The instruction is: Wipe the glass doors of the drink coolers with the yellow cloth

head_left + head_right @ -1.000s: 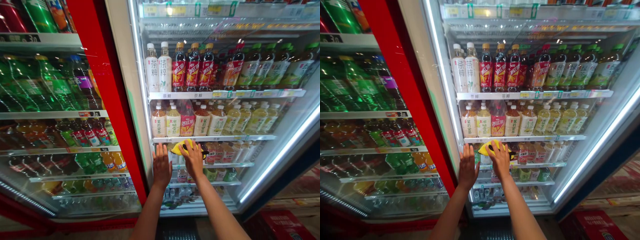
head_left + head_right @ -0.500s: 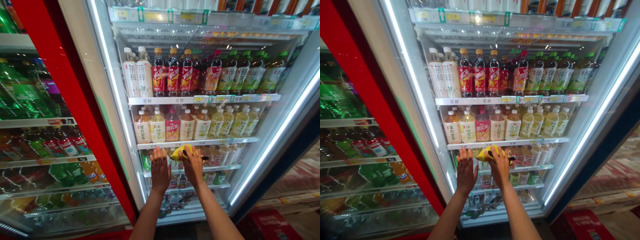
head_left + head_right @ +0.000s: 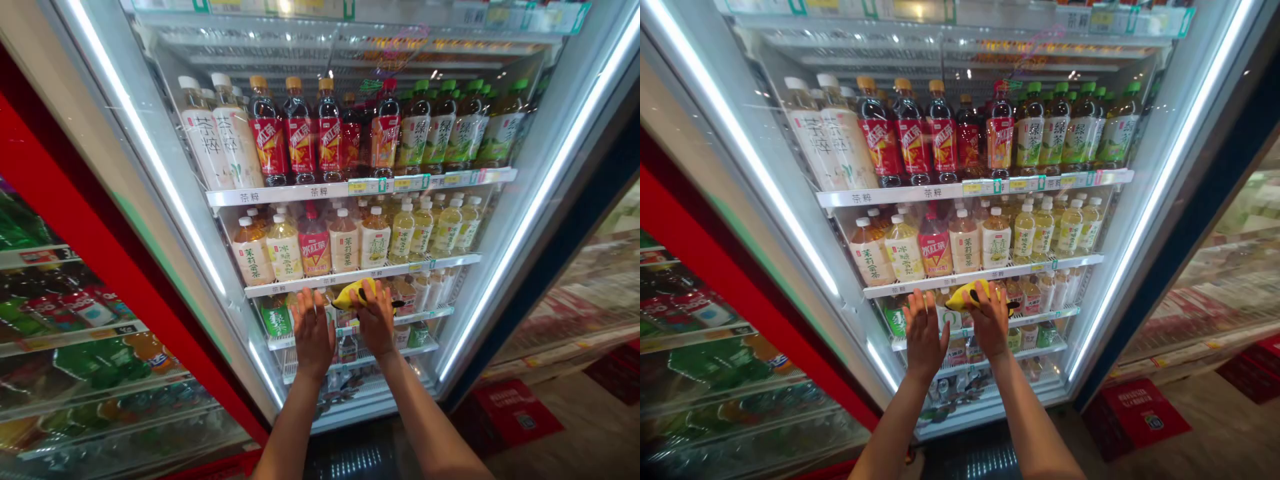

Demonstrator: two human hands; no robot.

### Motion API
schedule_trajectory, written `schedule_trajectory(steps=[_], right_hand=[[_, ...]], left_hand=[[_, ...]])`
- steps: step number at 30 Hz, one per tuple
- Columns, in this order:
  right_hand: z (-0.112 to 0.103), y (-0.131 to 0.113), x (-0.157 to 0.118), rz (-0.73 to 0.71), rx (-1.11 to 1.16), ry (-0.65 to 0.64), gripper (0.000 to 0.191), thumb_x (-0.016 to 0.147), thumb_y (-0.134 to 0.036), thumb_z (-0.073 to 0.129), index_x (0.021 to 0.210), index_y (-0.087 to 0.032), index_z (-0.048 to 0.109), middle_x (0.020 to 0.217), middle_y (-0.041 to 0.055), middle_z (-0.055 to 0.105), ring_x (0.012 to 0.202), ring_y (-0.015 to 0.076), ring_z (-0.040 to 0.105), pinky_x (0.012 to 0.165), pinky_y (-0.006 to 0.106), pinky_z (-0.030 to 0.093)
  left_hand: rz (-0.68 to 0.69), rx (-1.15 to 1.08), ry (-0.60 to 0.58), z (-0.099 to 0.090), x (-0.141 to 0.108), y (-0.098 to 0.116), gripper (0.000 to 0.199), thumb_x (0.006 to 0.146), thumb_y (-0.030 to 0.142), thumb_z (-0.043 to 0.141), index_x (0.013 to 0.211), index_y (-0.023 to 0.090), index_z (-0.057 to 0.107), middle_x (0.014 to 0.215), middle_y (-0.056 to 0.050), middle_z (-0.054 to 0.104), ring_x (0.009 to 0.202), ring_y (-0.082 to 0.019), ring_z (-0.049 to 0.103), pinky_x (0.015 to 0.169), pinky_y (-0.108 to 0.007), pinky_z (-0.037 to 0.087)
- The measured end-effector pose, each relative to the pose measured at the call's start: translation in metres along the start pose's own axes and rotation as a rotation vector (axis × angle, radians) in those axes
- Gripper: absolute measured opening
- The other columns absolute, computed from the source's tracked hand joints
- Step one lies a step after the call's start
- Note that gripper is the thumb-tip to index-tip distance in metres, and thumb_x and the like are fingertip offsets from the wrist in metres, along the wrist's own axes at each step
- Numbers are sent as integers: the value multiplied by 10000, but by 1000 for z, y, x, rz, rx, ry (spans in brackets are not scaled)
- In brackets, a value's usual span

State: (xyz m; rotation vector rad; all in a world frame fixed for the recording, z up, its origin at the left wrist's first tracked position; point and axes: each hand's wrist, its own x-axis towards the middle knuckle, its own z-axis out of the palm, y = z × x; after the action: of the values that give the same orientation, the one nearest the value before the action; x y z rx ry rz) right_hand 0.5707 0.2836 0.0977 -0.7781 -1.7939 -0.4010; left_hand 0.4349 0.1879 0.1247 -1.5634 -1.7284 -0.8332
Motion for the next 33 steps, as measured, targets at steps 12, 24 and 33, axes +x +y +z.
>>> schedule_trajectory(steps=[12, 24, 33], right_hand=[[-6, 21, 3, 37, 7, 0, 566, 963, -96, 461, 1471, -335, 539, 1633, 61, 411, 1575, 304, 206, 1220, 612, 303], [-18, 80, 46, 280, -28, 173, 618, 983, -120, 403, 1587, -248, 375, 1676, 151, 296, 1587, 340, 129, 1203, 656, 305], [-33, 160, -9, 270, -54, 165, 651, 973, -69, 384, 1579, -306, 359, 1685, 119, 286, 1588, 304, 147, 1196, 658, 319]], left_hand=[[28, -37, -8, 17, 10, 41, 906, 953, 176, 576, 1649, 166, -3, 1698, -197, 173, 1568, -363, 185, 1249, -591, 281], [116, -69, 9, 36, 30, 87, 879, 963, 196, 570, 1650, 168, 23, 1697, -190, 172, 1566, -358, 192, 1254, -575, 294], [165, -96, -8, 59, 35, 118, 876, 966, 170, 563, 1648, 180, 13, 1701, -173, 145, 1573, -343, 129, 1254, -583, 286]])
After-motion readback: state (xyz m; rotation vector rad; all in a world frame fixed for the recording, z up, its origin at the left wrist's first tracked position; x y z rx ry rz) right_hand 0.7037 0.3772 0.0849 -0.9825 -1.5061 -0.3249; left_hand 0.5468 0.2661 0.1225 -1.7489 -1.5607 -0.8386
